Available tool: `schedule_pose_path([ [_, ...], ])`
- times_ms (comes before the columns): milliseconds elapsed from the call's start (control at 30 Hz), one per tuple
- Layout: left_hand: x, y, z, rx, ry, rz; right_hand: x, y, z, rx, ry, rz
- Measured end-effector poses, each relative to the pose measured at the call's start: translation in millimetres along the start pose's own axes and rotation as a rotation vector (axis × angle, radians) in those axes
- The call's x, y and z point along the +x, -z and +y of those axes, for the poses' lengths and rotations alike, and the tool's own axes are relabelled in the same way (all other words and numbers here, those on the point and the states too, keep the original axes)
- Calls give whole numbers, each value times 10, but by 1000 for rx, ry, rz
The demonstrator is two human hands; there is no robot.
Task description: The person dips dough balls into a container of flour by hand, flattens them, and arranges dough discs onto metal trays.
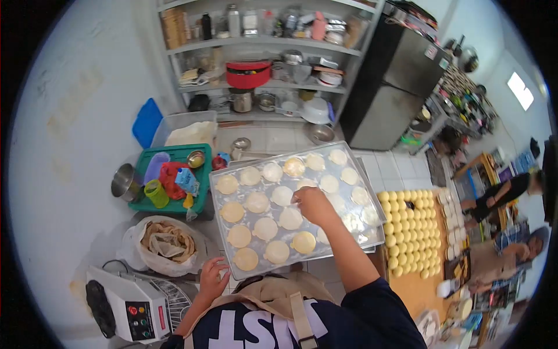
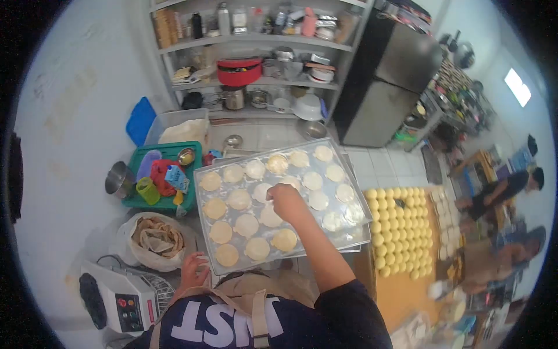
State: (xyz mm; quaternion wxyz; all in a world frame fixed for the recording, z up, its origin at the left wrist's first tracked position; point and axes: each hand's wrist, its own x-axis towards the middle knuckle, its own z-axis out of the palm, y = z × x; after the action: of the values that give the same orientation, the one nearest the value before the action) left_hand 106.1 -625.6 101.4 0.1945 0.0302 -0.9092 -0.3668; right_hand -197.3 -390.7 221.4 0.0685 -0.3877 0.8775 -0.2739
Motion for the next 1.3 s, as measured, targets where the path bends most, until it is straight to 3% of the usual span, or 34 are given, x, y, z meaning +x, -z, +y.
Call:
schedule_pose_path([
  [133,244,-74,144,-41,-92,-113,-439,-212,-12,-78,-209,182],
  [167,289,-123,157,-52,-113,-138,-517,-304,110,-32,-279,42],
  [233,400,-209,246,-88,-166,-171,-756,-670,463,23,-9,138],
  [300,536,-292,405,-140,-230,-187,-927,-695,510,78,-49,151],
  [367,600,-437,481,-142,-264,-213,-1039,-498,348,157,-402,84],
  [500,684,-739,752,-177,-360,-298,-1694,-477,514,162,-283,187],
  [600,681,-1118,883,-260,-415,-375,-2604,-135,728,44,-407,419],
  [633,695,-1221,1007,-239,-493,-374,-3029,-91,927,60,-469,575],
  [700,673,-1490,1214,-300,-522,-443,-3949,243,982,78,-884,781],
  [767,624,-1717,1446,-347,-532,-533,-5095,231,1238,-78,-1131,998],
  [800,609,-1825,1607,-362,-574,-558,-5574,336,1104,-47,-1335,1009],
  [833,586,-1919,1796,-375,-613,-582,-6111,256,1151,-275,-1412,1025],
  [867,553,-2016,1966,-387,-650,-607,-6519,217,1049,-258,-1539,1048],
  [1000,383,-2402,2469,-454,-712,-699,-7522,-192,838,-311,-1764,873],
  [1100,233,-2599,2751,-464,-727,-750,-7739,-415,859,-379,-1790,865],
  [1200,114,-2668,2973,-462,-752,-780,-7869,-572,1064,-662,-1602,968],
  [1300,51,-2703,3012,-460,-757,-774,-7967,-628,1161,-494,-1719,907],
])
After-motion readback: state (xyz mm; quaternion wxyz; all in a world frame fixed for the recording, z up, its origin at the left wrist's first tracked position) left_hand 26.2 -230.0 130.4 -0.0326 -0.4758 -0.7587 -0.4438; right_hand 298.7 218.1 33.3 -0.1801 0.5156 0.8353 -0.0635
